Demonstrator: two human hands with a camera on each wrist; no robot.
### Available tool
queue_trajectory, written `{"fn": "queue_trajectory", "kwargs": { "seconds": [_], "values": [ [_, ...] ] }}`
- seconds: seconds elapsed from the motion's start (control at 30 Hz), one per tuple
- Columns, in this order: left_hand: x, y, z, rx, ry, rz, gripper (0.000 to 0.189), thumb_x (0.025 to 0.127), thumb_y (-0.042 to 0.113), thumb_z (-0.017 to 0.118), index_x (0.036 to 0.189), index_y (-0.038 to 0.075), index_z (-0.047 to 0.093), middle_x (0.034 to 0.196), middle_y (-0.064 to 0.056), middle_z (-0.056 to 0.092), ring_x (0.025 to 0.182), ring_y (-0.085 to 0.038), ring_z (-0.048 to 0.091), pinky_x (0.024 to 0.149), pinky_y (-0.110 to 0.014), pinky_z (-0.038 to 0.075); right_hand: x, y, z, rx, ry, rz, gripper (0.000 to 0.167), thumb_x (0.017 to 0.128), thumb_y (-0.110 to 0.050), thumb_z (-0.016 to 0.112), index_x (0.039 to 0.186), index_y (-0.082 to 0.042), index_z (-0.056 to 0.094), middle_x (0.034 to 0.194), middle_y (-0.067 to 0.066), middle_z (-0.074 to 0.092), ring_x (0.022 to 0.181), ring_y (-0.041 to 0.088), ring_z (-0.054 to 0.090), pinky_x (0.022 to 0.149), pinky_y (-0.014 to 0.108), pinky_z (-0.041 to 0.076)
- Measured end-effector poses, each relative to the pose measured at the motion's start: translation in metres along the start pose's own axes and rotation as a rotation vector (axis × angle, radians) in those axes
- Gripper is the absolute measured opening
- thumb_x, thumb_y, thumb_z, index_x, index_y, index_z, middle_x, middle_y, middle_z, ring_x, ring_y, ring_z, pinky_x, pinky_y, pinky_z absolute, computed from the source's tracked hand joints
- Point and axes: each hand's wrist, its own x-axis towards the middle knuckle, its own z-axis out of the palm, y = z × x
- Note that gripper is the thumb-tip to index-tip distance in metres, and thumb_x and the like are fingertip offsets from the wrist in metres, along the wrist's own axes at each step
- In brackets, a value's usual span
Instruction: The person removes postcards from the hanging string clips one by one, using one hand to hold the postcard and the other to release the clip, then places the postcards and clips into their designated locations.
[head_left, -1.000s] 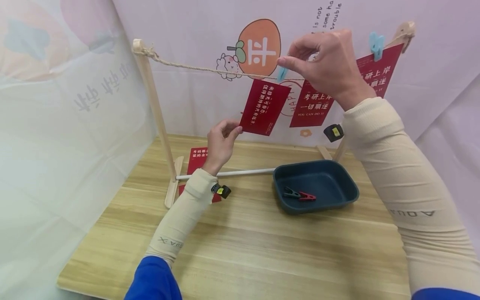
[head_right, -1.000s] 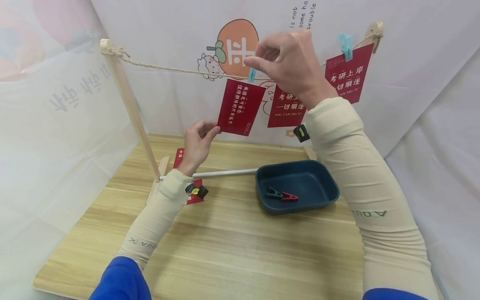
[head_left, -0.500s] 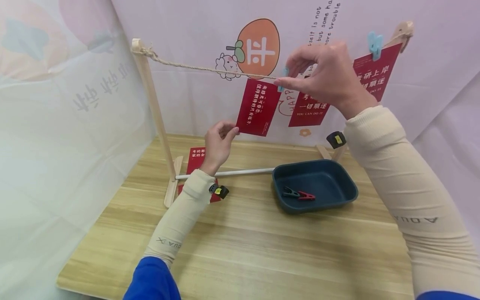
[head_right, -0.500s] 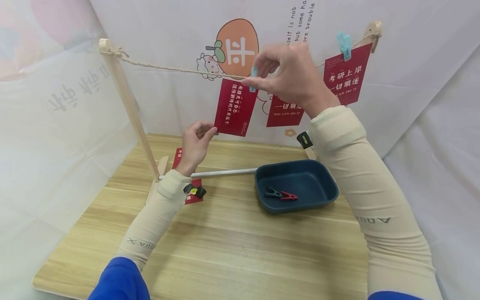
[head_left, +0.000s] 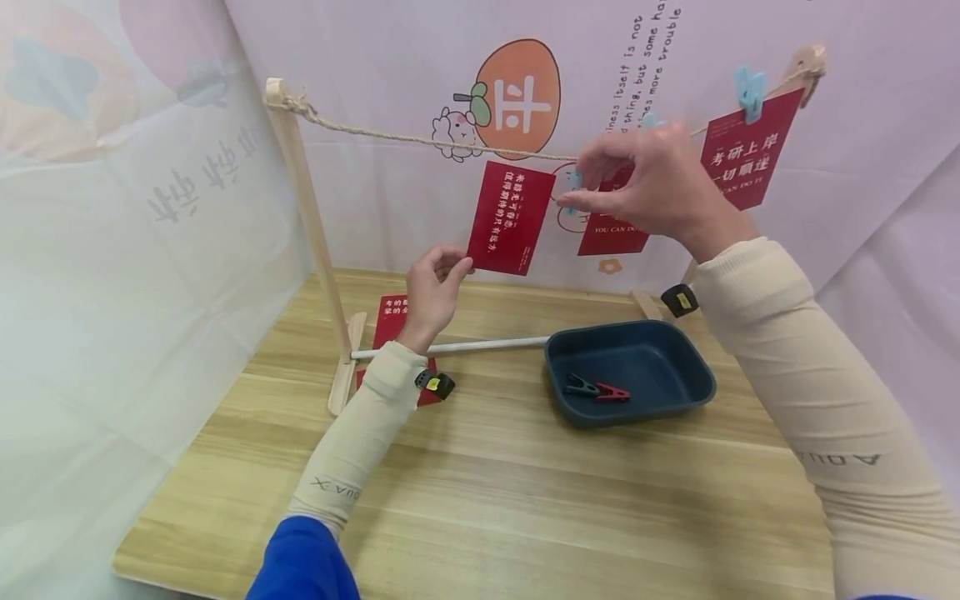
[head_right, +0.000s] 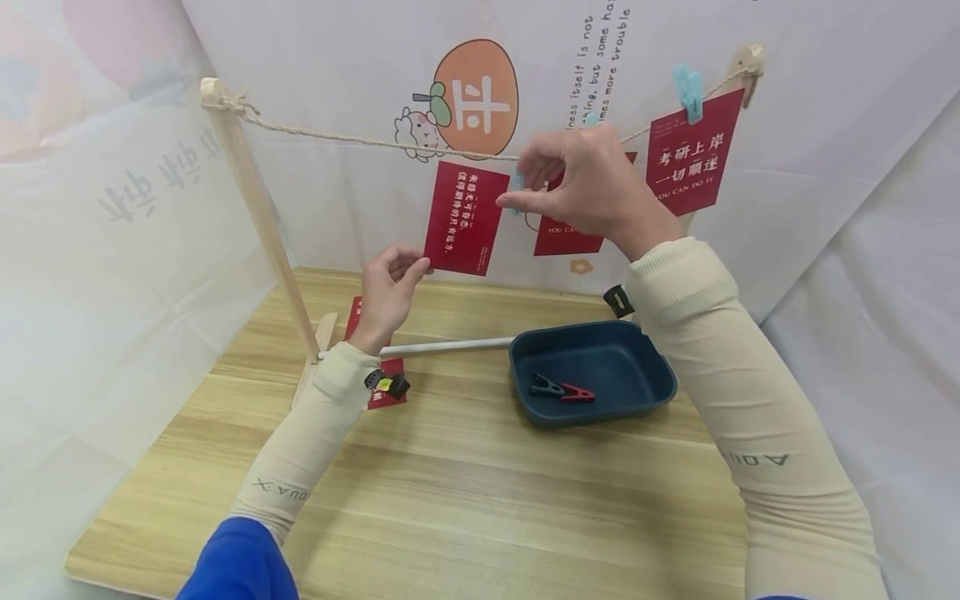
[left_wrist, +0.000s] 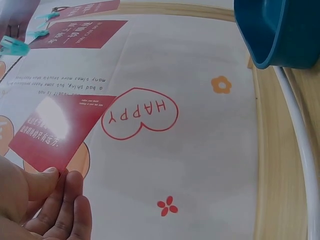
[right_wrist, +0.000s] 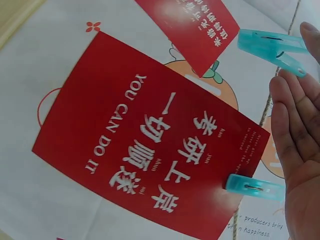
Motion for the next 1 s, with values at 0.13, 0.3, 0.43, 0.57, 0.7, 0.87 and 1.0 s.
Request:
{"fn": "queue_trajectory", "kwargs": {
  "seconds": [0.13, 0.3, 0.43, 0.57, 0.7, 0.87, 1.0],
  "values": [
    [0.000, -0.002, -0.001, 0.000, 0.000, -0.006, 0.021, 0.104, 0.012, 0.068, 0.120, -0.002, 0.069, 0.115, -0.020, 0.075, 0.106, -0.032, 0.074, 0.099, -0.041, 0.062, -0.006, 0.004, 0.004, 0.006, -0.026, -0.001, 0.035, 0.084, -0.026, 0.091, 0.110, -0.006, 0.080, 0.104, 0.009, 0.082, 0.092, 0.023, 0.079, 0.083, 0.002, 0.050],
    [-0.001, -0.003, -0.002, -0.006, 0.000, -0.018, 0.021, 0.104, 0.012, 0.068, 0.119, -0.003, 0.069, 0.114, -0.021, 0.075, 0.106, -0.032, 0.074, 0.099, -0.041, 0.061, -0.012, 0.009, 0.011, 0.006, -0.054, 0.031, 0.036, 0.084, -0.027, 0.091, 0.111, -0.007, 0.080, 0.106, 0.009, 0.082, 0.094, 0.023, 0.079, 0.083, 0.009, 0.055],
    [0.000, -0.004, -0.003, -0.008, 0.003, -0.017, 0.020, 0.104, 0.011, 0.068, 0.118, -0.003, 0.070, 0.113, -0.021, 0.076, 0.105, -0.033, 0.075, 0.097, -0.040, 0.062, -0.018, 0.011, 0.015, -0.010, -0.068, 0.051, 0.037, 0.084, -0.028, 0.091, 0.112, -0.007, 0.080, 0.106, 0.010, 0.082, 0.094, 0.024, 0.079, 0.084, 0.034, 0.065],
    [0.000, -0.005, -0.004, -0.008, 0.002, -0.013, 0.020, 0.104, 0.010, 0.068, 0.118, -0.004, 0.069, 0.113, -0.022, 0.076, 0.105, -0.033, 0.075, 0.097, -0.040, 0.062, -0.023, 0.014, 0.017, -0.003, -0.075, 0.057, 0.036, 0.083, -0.027, 0.092, 0.111, -0.007, 0.080, 0.104, 0.009, 0.082, 0.092, 0.024, 0.079, 0.084, 0.030, 0.065],
    [-0.001, -0.006, -0.005, -0.006, 0.001, -0.018, 0.020, 0.104, 0.010, 0.067, 0.118, -0.004, 0.069, 0.114, -0.022, 0.076, 0.106, -0.034, 0.074, 0.098, -0.042, 0.061, -0.028, 0.017, 0.020, 0.019, -0.075, 0.058, 0.034, 0.082, -0.026, 0.093, 0.109, -0.008, 0.081, 0.103, 0.008, 0.082, 0.091, 0.024, 0.080, 0.081, 0.011, 0.057],
    [-0.002, -0.010, -0.006, -0.005, 0.002, -0.030, 0.020, 0.104, 0.012, 0.068, 0.118, -0.002, 0.070, 0.114, -0.021, 0.076, 0.106, -0.033, 0.074, 0.098, -0.043, 0.061, -0.034, 0.021, 0.024, 0.009, -0.085, 0.064, 0.038, 0.080, -0.027, 0.094, 0.111, -0.009, 0.081, 0.104, 0.008, 0.083, 0.090, 0.022, 0.079, 0.080, 0.014, 0.057],
    [-0.002, -0.012, -0.007, -0.003, 0.005, -0.032, 0.021, 0.104, 0.013, 0.068, 0.118, -0.002, 0.070, 0.114, -0.021, 0.076, 0.106, -0.033, 0.074, 0.098, -0.042, 0.061, -0.038, 0.026, 0.026, 0.016, -0.091, 0.058, 0.038, 0.079, -0.025, 0.095, 0.110, -0.007, 0.081, 0.102, 0.008, 0.083, 0.088, 0.022, 0.079, 0.079, 0.009, 0.054]
  ]
}}
